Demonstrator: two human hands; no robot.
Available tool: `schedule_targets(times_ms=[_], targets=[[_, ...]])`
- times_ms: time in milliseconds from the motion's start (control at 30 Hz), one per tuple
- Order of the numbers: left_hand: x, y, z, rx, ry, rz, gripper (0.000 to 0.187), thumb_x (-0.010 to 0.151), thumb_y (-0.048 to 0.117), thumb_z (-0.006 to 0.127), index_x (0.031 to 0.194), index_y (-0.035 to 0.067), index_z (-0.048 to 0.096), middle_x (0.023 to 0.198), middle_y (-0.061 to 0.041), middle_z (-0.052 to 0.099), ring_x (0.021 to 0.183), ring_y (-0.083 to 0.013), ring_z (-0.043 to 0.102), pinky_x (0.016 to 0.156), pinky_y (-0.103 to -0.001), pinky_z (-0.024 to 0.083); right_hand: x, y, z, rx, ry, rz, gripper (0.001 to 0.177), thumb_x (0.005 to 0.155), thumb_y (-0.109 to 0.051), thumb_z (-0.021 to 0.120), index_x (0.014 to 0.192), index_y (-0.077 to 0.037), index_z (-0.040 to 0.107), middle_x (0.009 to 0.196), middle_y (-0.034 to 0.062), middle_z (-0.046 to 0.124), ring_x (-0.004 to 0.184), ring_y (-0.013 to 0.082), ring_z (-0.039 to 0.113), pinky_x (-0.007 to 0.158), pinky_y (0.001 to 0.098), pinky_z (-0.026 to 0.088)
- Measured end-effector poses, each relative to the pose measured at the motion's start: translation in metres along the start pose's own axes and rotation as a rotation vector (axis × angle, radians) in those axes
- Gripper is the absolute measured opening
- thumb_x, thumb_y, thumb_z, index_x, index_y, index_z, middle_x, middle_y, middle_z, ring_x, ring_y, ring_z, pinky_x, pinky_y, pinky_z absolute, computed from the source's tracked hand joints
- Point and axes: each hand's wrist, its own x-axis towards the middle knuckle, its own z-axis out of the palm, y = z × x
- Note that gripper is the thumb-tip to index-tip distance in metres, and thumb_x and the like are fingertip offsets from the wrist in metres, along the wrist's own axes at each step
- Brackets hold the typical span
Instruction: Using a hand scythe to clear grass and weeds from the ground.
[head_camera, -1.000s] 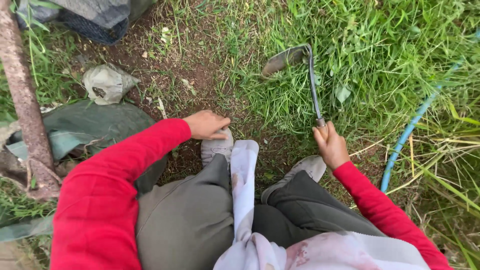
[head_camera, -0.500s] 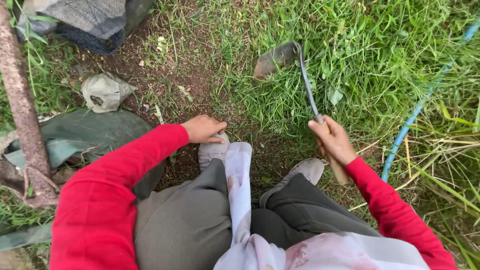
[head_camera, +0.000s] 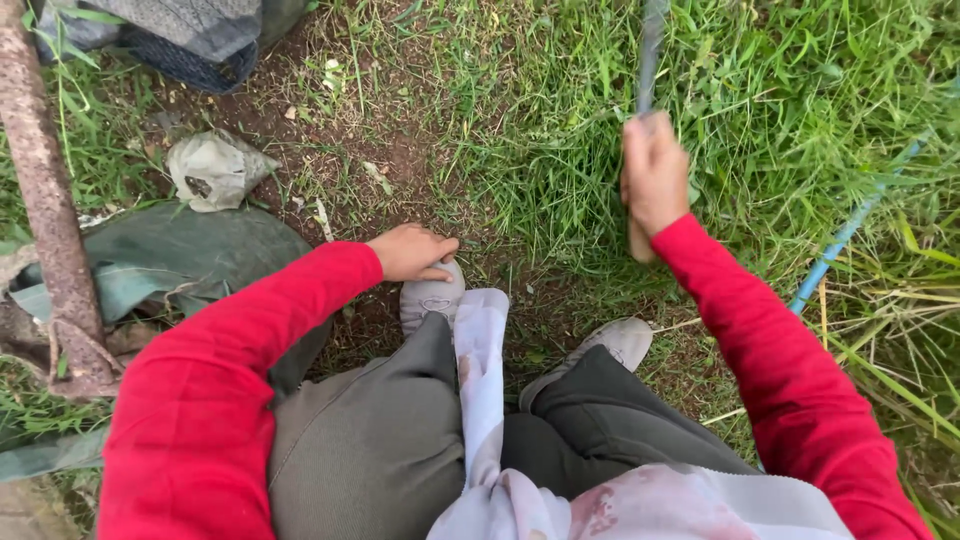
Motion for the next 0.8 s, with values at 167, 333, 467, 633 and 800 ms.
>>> schedule_targets(times_ms=[167, 333, 467, 633, 800], targets=[[-0.001, -0.003, 0.0, -0.045, 0.042, 0.005, 0.045, 0.092, 0.052, 0.064, 0.102, 0.009, 0.054, 0.095, -0.013, 0.071, 0.093, -0.0371, 0.069, 0.085, -0.05, 0.051, -0.002, -0.018, -0.018, -0.233, -0.07, 0.251, 0.018, 0.11, -0.038, 0.05, 0.107, -0.021, 0.053, 0.063, -0.0048, 0.05, 0.044, 0.0052, 0.05, 0.037, 0.0233, 0.044], [0.002, -0.006, 0.004, -0.039, 0.021, 0.018, 0.046, 0.093, 0.054, 0.064, 0.104, 0.01, 0.054, 0.093, -0.014, 0.071, 0.091, -0.0372, 0.07, 0.082, -0.049, 0.053, -0.001, -0.024, -0.026, 0.016, -0.06, 0.002, 0.027, 0.118, -0.034, 0.048, 0.105, -0.011, 0.048, 0.068, -0.0034, 0.049, 0.048, 0.0076, 0.049, 0.04, 0.0266, 0.043], [0.005, -0.005, -0.001, 0.005, -0.021, 0.017, 0.046, 0.092, 0.054, 0.064, 0.104, 0.01, 0.054, 0.092, -0.013, 0.072, 0.088, -0.0367, 0.071, 0.081, -0.05, 0.053, 0.001, 0.008, -0.001, -0.073, 0.014, 0.026, 0.021, 0.115, -0.032, 0.049, 0.109, -0.012, 0.05, 0.069, -0.0047, 0.052, 0.047, 0.0065, 0.049, 0.038, 0.0256, 0.042], [0.003, -0.005, 0.01, -0.007, 0.008, 0.046, 0.047, 0.091, 0.055, 0.064, 0.101, 0.01, 0.054, 0.089, -0.012, 0.072, 0.084, -0.0366, 0.071, 0.08, -0.053, 0.052, 0.001, -0.013, -0.017, -0.289, -0.086, 0.129, 0.022, 0.113, -0.032, 0.051, 0.111, -0.011, 0.055, 0.067, -0.004, 0.052, 0.046, 0.0056, 0.05, 0.038, 0.024, 0.042], [0.003, -0.003, 0.0, -0.028, -0.019, -0.009, 0.046, 0.094, 0.054, 0.063, 0.102, 0.01, 0.053, 0.089, -0.014, 0.071, 0.085, -0.0374, 0.07, 0.077, -0.05, 0.054, 0.01, -0.034, -0.014, -0.054, -0.021, -0.051, 0.023, 0.117, -0.032, 0.05, 0.113, -0.009, 0.052, 0.069, -0.0031, 0.052, 0.048, 0.0063, 0.05, 0.04, 0.025, 0.043]])
